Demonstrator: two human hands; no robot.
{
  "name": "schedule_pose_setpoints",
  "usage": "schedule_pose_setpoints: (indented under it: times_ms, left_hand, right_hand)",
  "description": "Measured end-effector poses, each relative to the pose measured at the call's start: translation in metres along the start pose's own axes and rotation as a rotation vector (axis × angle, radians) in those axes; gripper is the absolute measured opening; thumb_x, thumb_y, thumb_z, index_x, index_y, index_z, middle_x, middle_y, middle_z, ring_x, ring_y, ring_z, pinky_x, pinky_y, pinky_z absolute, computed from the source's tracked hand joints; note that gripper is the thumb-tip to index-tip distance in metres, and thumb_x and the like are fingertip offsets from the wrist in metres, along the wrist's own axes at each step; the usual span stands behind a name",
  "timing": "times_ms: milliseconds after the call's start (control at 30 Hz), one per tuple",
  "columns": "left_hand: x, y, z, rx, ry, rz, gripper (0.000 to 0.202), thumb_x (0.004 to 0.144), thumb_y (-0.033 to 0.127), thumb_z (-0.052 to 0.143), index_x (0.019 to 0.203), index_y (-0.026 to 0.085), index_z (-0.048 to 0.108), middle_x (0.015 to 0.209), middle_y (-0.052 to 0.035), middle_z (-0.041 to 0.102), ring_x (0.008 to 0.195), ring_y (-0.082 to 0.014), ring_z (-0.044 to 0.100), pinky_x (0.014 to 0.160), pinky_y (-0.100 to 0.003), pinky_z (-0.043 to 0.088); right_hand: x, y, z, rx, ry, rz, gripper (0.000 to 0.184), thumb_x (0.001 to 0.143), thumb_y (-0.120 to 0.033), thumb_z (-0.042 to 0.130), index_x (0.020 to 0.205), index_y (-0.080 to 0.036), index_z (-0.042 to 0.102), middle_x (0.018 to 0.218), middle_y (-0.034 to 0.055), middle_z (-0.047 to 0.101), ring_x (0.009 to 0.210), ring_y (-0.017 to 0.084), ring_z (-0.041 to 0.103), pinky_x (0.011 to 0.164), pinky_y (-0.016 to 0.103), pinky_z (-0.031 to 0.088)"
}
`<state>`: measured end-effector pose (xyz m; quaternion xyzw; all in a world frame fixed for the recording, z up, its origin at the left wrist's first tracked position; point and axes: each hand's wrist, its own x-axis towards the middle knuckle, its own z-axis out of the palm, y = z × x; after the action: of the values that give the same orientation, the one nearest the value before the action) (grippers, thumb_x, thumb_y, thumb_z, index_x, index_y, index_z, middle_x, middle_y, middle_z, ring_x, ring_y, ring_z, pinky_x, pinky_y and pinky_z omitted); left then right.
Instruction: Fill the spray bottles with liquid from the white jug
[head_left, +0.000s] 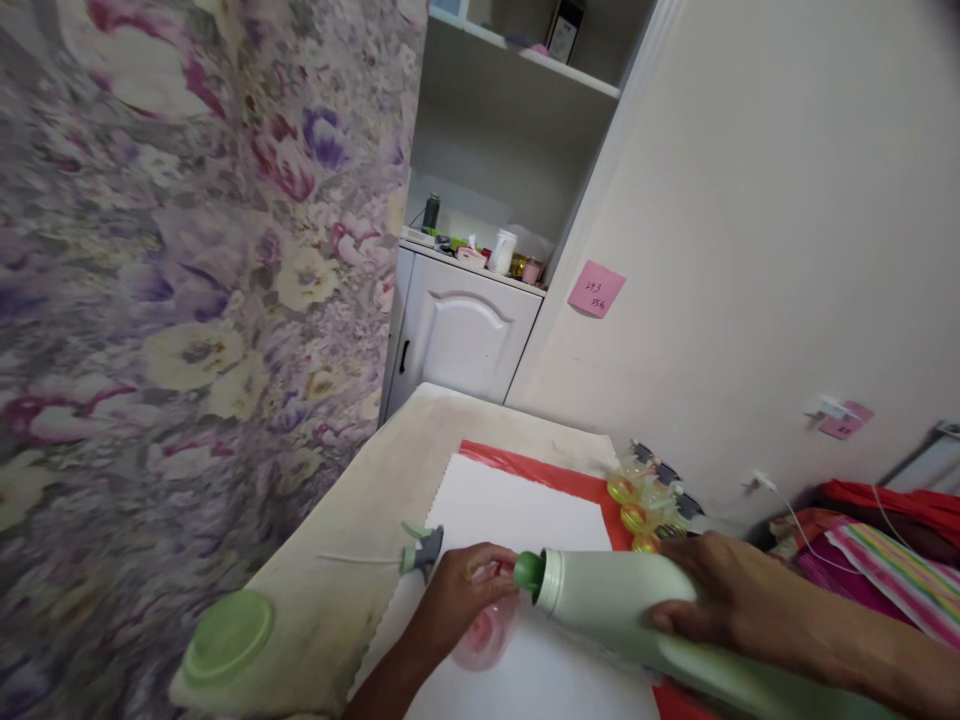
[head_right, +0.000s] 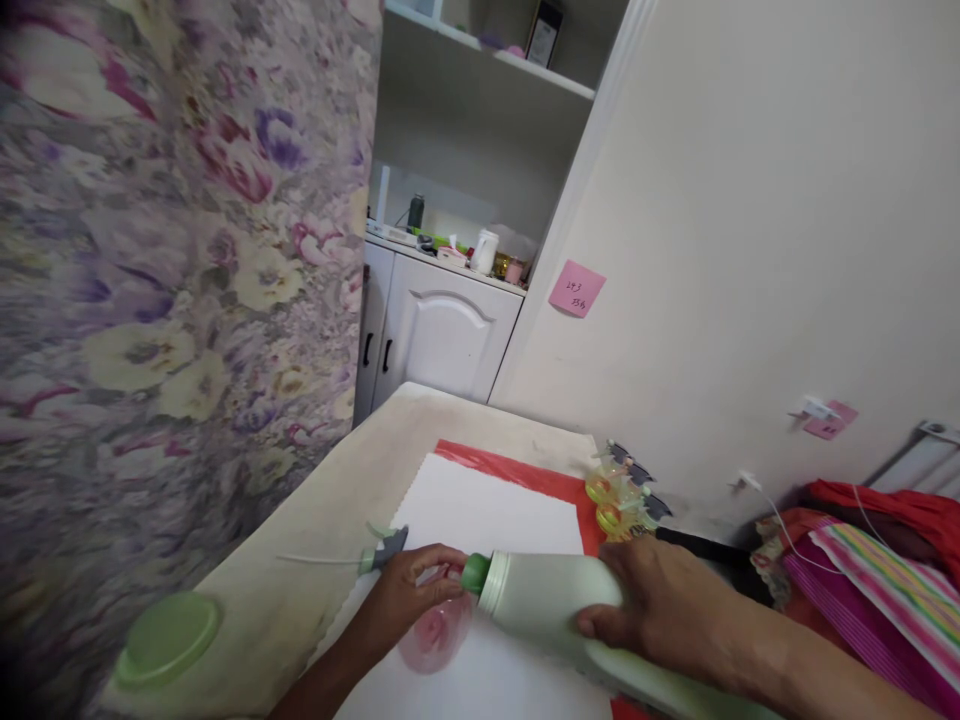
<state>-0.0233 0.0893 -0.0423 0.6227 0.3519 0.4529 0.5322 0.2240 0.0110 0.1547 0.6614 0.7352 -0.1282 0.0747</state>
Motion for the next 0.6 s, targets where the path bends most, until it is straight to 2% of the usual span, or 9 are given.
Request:
schedule_pose_setpoints:
  times_ms: [200, 600]
  left_hand:
    - [0.0002, 0.0024, 0.0002, 0.004, -0.01, 0.001, 0.019, 0.07, 0.027, 0.073, 0.087, 0.02, 0.076, 0.088, -0.0032, 0.077, 0.088, -0.0218, 0.067, 0.081, -0.029, 0.049]
    - [-0.0018, 0.0033, -0.0019, 0.008, -0.012, -0.002, 0.019, 0.069, 0.026, 0.073, 0.087, 0.02, 0.076, 0.088, -0.0036, 0.078, 0.088, -0.0222, 0.068, 0.081, -0.029, 0.049]
  right_hand:
    - [-0.0011, -0.0003, -0.0022, -0.018, 0.003, -0.02, 0.035, 0.079, -0.055, 0.057, 0.079, -0.02, 0.06, 0.081, 0.007, 0.069, 0.071, 0.021, 0.061, 0.06, 0.03, 0.038]
    - [-0.0036, -0.01, -0.0071, -0.024, -0.008, 0.002, 0.035, 0.079, -0.054, 0.058, 0.084, -0.019, 0.064, 0.082, 0.0083, 0.07, 0.073, 0.023, 0.063, 0.061, 0.031, 0.04]
